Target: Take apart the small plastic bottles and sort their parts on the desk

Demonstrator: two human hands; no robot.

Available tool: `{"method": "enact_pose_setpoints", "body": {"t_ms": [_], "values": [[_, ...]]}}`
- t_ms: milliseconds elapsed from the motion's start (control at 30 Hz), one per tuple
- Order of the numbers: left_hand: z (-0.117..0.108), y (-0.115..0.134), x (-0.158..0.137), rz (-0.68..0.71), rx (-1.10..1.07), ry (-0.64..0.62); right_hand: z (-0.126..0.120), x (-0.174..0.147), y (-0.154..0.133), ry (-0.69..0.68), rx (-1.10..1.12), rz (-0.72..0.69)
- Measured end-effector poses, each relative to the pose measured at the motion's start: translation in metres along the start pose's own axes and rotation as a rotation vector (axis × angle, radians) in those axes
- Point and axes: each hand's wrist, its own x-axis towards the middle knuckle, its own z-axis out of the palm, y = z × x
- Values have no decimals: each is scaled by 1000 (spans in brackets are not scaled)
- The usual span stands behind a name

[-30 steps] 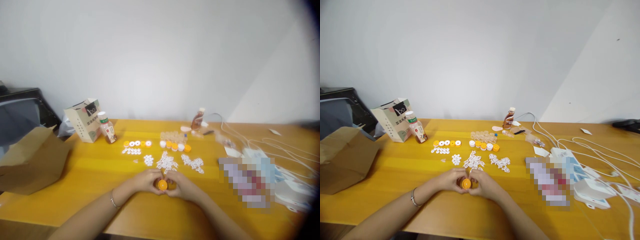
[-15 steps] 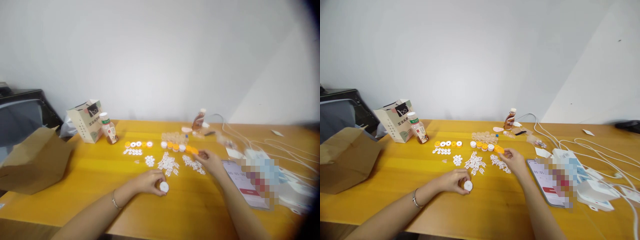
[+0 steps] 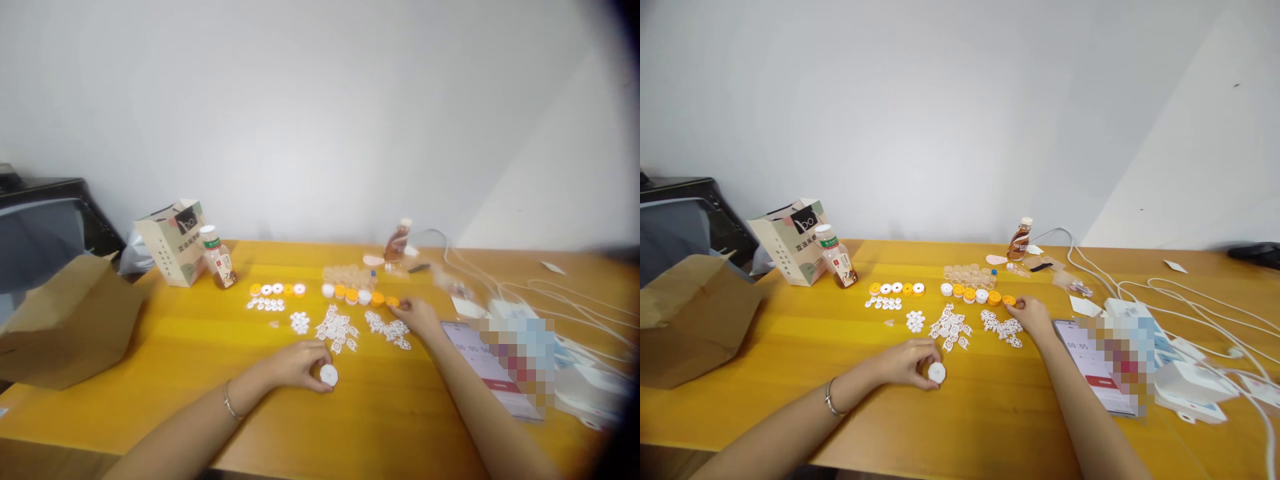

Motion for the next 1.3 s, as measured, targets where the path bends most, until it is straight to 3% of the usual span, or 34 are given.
{"method": "enact_pose_setpoints", "body": {"t_ms": [233,333,467,533,633,733,967,1300], "values": [[0,-1,0,-3,-13,-15,4,1,0,1,2,-28],[1,-2,0,-1,-13,-10,-2,-3,-5,66,26,-5],[-1,-1,0,10,-37,-20,-17,-26,-31,182,181,-162],[-3,1,0,21,-52,-30,-23,-48,-51,108,301,-316],[-6,4,0,24,-63,-43,-22,-84,-78,-169,382,-597],[-7,3,0,17,-78,-47,-13,-110,-92,-355,350,-742],[-7,-1,1,-33,-113,-34,7,-122,-95,-410,321,-792],[-8,2,1,12,-108,-38,15,-124,-95,-454,386,-812]]}}
